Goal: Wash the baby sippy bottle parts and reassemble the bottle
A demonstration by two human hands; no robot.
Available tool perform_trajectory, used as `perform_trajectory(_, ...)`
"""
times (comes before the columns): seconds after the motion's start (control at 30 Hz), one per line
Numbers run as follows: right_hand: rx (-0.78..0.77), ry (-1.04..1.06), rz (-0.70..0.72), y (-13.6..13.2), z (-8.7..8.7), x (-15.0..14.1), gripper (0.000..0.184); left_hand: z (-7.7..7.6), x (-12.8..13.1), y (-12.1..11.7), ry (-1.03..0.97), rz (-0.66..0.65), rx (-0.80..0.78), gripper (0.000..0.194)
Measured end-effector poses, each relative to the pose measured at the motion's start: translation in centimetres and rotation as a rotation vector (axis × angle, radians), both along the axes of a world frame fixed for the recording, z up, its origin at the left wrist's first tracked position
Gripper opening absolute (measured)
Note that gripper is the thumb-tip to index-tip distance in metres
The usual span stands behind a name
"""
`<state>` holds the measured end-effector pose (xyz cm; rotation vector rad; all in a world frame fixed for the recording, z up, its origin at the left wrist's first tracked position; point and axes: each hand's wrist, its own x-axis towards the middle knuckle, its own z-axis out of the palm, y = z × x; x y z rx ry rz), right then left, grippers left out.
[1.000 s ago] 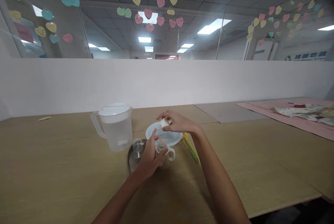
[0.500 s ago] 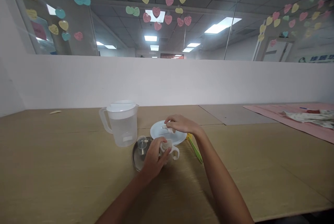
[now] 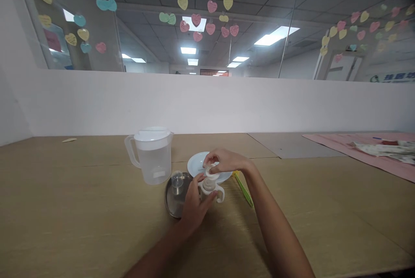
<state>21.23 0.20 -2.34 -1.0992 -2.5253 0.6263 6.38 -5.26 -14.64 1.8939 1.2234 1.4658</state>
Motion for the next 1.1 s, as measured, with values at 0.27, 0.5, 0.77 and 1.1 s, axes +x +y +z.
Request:
perform_trajectory(0.27,-0.076,-0.004,0.091,0.5,-0.2,0.8,0.024,0.0,0.2,0.3,-0.036,-0.042,-0.087,0.061)
perform_trajectory(0.5,-0.043,-0.079,0.134,0.5,-0.8,-0.5,0.028,0.9,-0.1,0.3,0.0,-0.08,-0.094,0.062)
perform_trajectory(0.77,-0.062,-0.114,0.151,0.7,-0.9,-1.3,0.032,1.7,-0.3,0.4,0.067,-0.109,-0.09,0.052)
perform_trajectory(1.1,-0.188,-0.054,0.23,1.1,-1.1,-0.9,0.043,1.9,-0.3,0.4,0.087,-0.16,-0.12,0.051)
